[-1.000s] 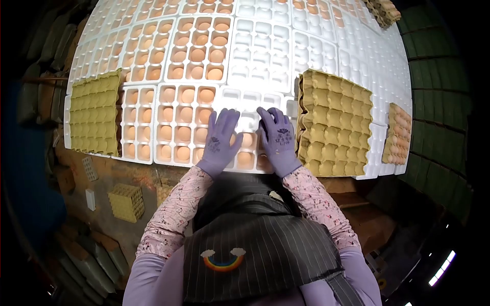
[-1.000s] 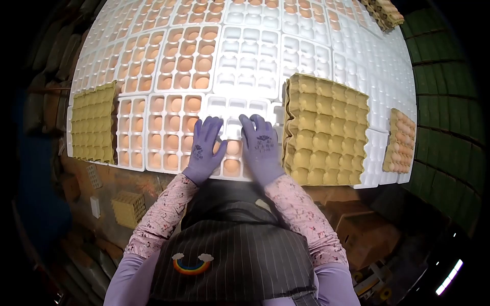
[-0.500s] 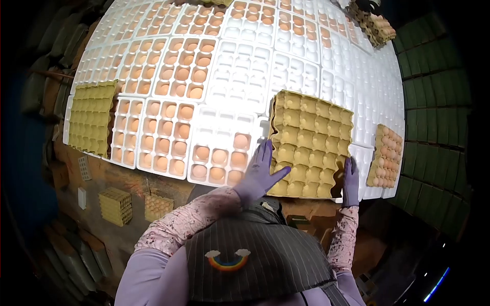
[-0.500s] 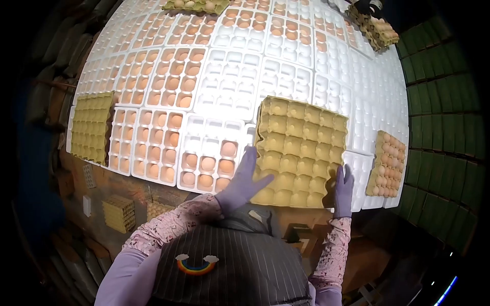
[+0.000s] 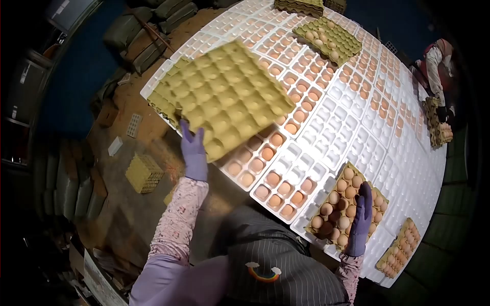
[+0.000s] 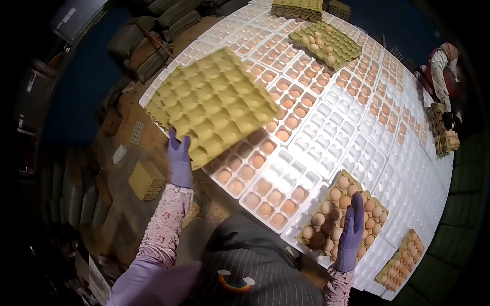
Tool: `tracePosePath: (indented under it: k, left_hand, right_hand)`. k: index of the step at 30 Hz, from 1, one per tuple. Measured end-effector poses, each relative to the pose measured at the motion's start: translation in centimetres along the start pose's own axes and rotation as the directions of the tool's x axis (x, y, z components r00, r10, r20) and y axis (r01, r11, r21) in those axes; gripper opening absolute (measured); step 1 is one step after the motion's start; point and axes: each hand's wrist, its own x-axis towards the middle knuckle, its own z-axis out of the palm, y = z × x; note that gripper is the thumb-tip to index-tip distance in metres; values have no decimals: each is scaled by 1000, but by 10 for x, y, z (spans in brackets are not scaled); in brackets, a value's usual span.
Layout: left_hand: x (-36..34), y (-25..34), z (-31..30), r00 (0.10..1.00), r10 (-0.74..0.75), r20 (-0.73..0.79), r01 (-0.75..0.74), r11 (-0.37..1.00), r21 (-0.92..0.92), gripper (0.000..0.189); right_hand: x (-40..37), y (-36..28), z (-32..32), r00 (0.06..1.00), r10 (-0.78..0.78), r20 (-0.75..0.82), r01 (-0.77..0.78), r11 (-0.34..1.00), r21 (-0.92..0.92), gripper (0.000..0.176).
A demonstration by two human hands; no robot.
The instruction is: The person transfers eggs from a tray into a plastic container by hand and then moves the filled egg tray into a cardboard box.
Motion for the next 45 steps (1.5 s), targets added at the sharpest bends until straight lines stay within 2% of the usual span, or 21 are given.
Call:
tracePosePath:
  k: [1, 3, 9, 13, 15, 19, 22, 23, 24, 25, 28, 29, 31, 32, 34, 37, 38, 39, 41, 43, 45]
  left_hand:
    - [40, -11, -20, 997, -2, -75, -7, 993, -122, 69]
    - [114, -56, -60, 969, 174, -174, -164, 984, 68, 70]
    - [147, -76, -52, 939, -111, -324, 177, 968, 180, 76]
    - [169, -118, -76, 948, 31, -317, 61, 960, 275, 77]
    - [128, -57, -54, 958, -155, -241, 162, 987, 8, 73]
    - [98, -68, -56, 997, -80, -9, 81, 995, 64, 56]
    - [56, -41, 6, 934, -21, -357, 159, 919, 362, 58]
    - [45, -40, 18, 976, 203, -78, -159, 909, 386, 57]
    - [28, -37, 35, 889, 412, 199, -456, 830, 321, 56]
    - [-9, -13, 73, 905, 203, 375, -293, 935, 201, 46]
    - [-93, -3, 164, 584, 10, 812, -272, 944, 184, 30]
    - [-113, -10, 193, 376, 157, 913, -595, 796, 108, 30]
    - [-154, -11, 244, 86, 199, 976, -766, 640, -63, 34]
    - [-172, -22, 265, 19, 229, 973, -827, 551, -114, 37]
    - [-183, -40, 288, -45, 240, 970, -875, 459, -154, 39]
    - [-184, -43, 297, -202, 107, 974, -883, 410, -228, 42]
    - [-185, -37, 292, 18, -23, 1000, -493, 870, 29, 41]
    - [-184, -27, 287, 131, -254, 958, 119, 964, 239, 42]
    - [-181, -3, 279, 236, -382, 893, 527, 823, 213, 40]
    - [-178, -7, 275, 155, -525, 837, 378, 814, 440, 42]
    - [-193, -19, 267, 105, -241, 965, -631, 734, 252, 42]
  right_hand:
    - [3, 2, 10, 984, -46, 174, -19, 933, 359, 48]
    - [12, 0, 57, 975, 207, -76, -221, 927, -303, 50]
    - [22, -2, 117, 961, 270, -49, -268, 886, -379, 48]
    - [5, 4, 114, 954, 296, -38, -293, 905, -310, 47]
    - [-7, 2, 109, 933, 348, -88, -357, 874, -329, 48]
    - [-10, 1, 75, 943, 211, -259, -305, 859, -412, 42]
    - [12, 18, 21, 928, 102, -359, -292, 796, -530, 39]
    - [25, 24, 1, 954, 19, -300, -226, 704, -673, 38]
    - [37, 29, -17, 974, -49, -222, -152, 588, -795, 36]
    - [47, 37, -29, 980, -86, -178, -113, 499, -859, 35]
    - [72, 65, -63, 987, -120, 109, 141, 311, -940, 34]
    - [76, 65, -67, 986, -110, 123, 155, 374, -914, 33]
    - [75, 56, -73, 986, -94, 135, 163, 447, -879, 32]
    - [75, 45, -77, 990, 105, -95, -140, 819, -557, 30]
    - [74, 26, -90, 896, 396, -199, -382, 918, 107, 29]
    - [78, 10, -100, 873, 488, -19, -482, 855, -194, 34]
    - [79, 2, -98, 859, 509, 57, -437, 787, -435, 35]
    - [83, -5, -84, 849, 514, 123, -239, 580, -779, 33]
    - [68, 28, -70, 872, 420, 249, 218, 123, -968, 47]
    - [69, 26, -76, 871, 437, 227, 122, 255, -959, 43]
    - [75, 13, -87, 860, 478, 181, -78, 472, -878, 37]
